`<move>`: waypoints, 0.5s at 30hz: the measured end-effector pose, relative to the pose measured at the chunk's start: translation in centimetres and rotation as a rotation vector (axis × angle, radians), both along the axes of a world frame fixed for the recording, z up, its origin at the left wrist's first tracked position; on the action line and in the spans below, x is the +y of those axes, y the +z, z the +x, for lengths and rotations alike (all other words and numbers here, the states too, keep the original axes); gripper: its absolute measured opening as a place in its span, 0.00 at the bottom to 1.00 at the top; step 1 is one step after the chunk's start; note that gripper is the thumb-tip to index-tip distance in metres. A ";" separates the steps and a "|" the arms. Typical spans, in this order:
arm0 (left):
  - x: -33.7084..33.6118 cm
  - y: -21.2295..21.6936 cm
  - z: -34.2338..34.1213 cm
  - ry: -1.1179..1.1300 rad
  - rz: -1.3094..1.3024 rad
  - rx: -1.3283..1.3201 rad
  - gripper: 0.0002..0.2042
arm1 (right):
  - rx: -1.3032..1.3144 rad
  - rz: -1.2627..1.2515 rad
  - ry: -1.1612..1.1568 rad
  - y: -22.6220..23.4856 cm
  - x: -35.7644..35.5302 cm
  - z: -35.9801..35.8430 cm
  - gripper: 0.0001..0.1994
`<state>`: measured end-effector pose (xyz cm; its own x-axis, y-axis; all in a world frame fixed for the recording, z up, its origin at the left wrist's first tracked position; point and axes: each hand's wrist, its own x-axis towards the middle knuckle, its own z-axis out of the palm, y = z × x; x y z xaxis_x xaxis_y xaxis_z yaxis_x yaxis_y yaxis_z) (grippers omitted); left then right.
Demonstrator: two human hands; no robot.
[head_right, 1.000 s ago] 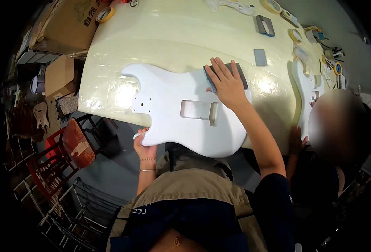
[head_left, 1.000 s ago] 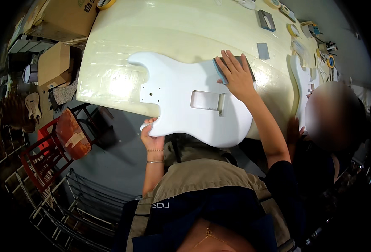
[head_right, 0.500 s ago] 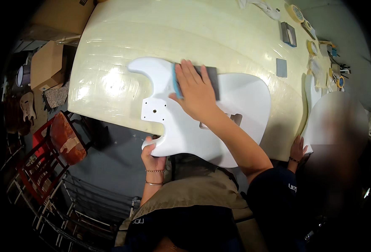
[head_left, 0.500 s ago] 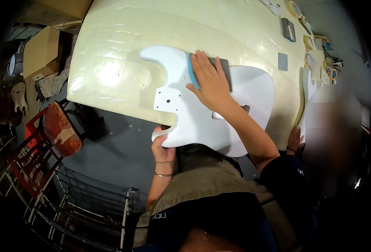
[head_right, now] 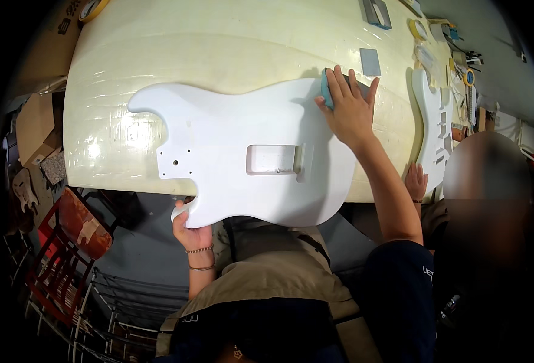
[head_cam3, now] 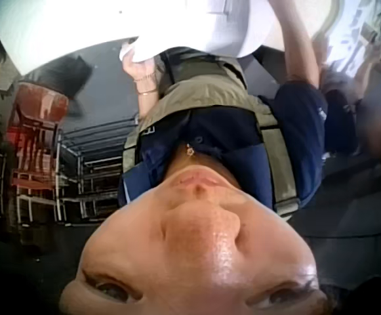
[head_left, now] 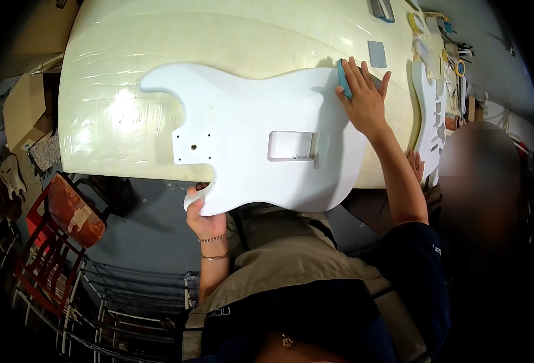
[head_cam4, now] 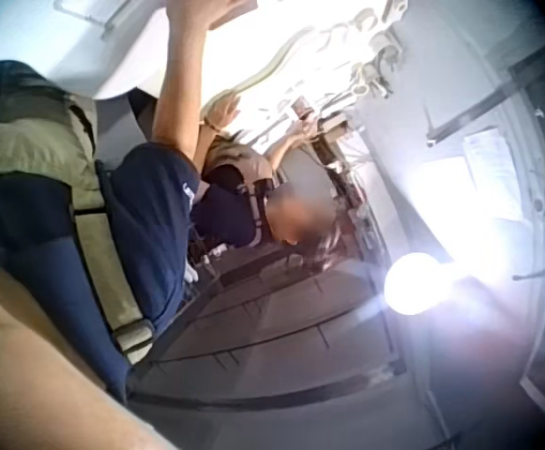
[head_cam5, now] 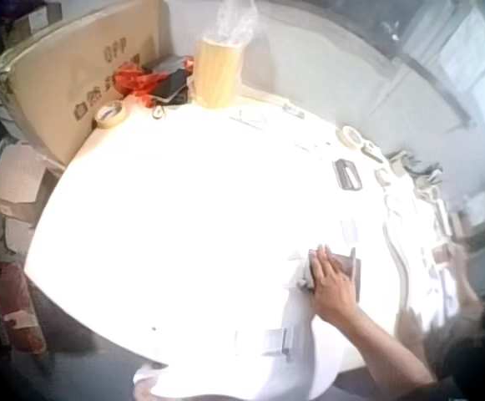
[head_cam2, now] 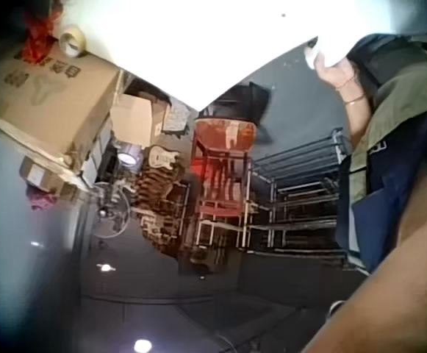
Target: The person sands white guitar body and neck parts using a sanding block. They retrieve parts from a hanging rack, sand the surfaces and edges on a workbench, and return the finished parts to the rack.
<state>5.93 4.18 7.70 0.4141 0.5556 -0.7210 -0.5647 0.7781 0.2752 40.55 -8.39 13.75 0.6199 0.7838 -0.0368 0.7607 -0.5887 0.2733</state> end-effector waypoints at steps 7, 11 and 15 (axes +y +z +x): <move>0.3 0.0 0.3 -0.026 0.031 -0.091 0.11 | 0.362 0.364 0.255 -1.9 11.4 -10.3 0.34; 0.2 -0.1 -0.8 -0.021 0.266 0.410 0.11 | 0.074 0.087 0.170 -1.4 4.4 -3.6 0.29; 4.0 3.3 2.4 -0.266 1.282 1.224 0.12 | -0.171 0.055 -0.052 0.1 -0.1 -1.2 0.28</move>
<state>8.29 8.21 10.96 0.1924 0.9729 0.1284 0.4956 -0.2093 0.8430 39.39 -8.50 13.82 0.6528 0.7488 0.1148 0.6744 -0.6435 0.3621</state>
